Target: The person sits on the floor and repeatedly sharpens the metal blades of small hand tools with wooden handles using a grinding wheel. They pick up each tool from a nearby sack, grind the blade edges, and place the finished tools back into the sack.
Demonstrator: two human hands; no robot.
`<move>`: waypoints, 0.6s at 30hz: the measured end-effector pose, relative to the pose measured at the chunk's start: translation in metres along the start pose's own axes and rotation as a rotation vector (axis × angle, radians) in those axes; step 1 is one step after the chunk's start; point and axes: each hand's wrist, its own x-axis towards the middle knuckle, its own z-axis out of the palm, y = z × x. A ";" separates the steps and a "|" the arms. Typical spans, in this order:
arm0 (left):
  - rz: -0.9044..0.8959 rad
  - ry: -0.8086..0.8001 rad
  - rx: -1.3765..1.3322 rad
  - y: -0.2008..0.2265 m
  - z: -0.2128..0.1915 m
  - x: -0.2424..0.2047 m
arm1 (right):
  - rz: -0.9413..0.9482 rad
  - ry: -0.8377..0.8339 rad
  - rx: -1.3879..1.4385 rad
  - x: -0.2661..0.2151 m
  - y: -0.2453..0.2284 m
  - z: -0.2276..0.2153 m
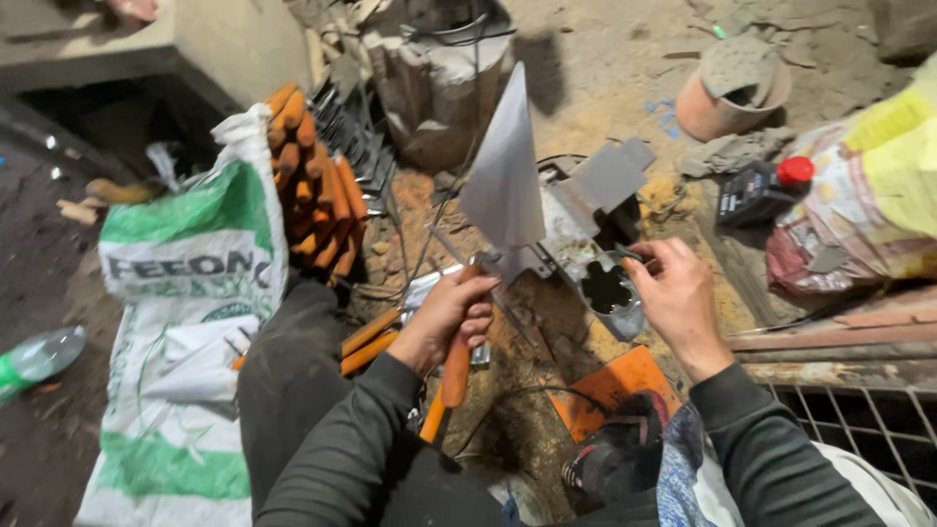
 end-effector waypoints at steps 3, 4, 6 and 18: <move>-0.076 -0.089 -0.104 0.000 -0.001 -0.006 | 0.055 0.072 0.208 -0.003 -0.016 -0.004; -0.118 -0.138 -0.124 -0.002 -0.001 -0.007 | 0.037 0.093 0.276 -0.006 -0.023 -0.006; -0.204 -0.230 -0.169 -0.009 0.001 -0.007 | -0.036 0.099 0.330 -0.015 -0.035 -0.010; -0.399 -0.387 0.042 -0.043 0.022 -0.014 | -0.373 0.170 -0.153 -0.001 -0.045 0.000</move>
